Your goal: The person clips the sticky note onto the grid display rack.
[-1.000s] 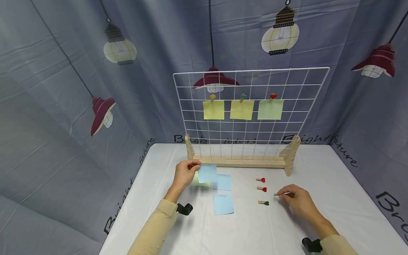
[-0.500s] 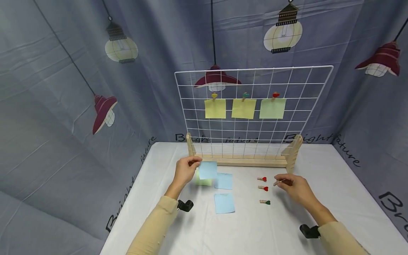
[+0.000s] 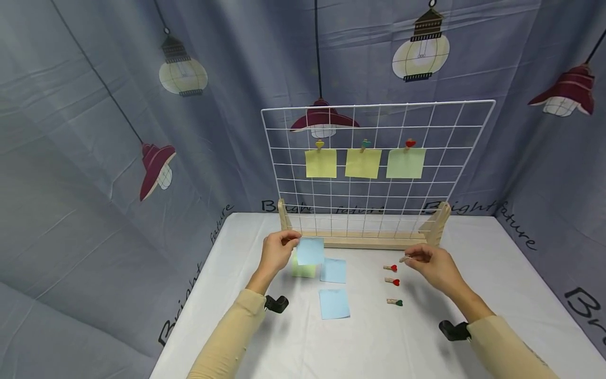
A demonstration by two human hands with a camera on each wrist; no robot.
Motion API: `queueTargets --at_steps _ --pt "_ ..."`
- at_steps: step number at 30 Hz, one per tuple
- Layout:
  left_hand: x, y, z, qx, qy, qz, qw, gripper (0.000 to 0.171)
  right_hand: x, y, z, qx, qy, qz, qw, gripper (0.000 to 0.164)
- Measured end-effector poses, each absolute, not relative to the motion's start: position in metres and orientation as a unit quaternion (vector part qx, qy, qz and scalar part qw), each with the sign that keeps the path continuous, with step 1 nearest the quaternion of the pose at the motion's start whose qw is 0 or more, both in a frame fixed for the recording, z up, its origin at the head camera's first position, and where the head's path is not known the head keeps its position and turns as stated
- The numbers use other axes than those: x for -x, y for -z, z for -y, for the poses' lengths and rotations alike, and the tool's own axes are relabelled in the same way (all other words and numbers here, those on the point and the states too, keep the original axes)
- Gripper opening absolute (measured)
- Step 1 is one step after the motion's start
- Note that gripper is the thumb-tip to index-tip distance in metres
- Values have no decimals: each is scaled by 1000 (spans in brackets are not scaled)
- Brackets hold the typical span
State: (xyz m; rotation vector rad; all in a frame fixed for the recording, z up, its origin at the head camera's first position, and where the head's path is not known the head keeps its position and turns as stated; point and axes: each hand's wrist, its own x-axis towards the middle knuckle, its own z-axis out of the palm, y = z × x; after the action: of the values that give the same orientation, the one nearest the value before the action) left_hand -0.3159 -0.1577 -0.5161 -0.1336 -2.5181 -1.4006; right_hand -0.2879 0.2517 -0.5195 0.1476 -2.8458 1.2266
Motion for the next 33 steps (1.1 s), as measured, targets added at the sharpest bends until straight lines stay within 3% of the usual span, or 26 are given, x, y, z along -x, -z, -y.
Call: queueTargets --at_steps 9,16,22,33 --pt "320 514 161 51 478 866 137 11 297 508 -242 -52 -429 902 15 24" --pt "322 510 164 48 471 868 150 9 306 498 -230 -66 -446 892 14 33" --pt "325 506 167 48 467 868 159 9 310 490 -215 -70 -453 889 15 30" --pt "334 498 168 44 471 865 170 7 319 477 -182 -65 -494 867 -17 39"
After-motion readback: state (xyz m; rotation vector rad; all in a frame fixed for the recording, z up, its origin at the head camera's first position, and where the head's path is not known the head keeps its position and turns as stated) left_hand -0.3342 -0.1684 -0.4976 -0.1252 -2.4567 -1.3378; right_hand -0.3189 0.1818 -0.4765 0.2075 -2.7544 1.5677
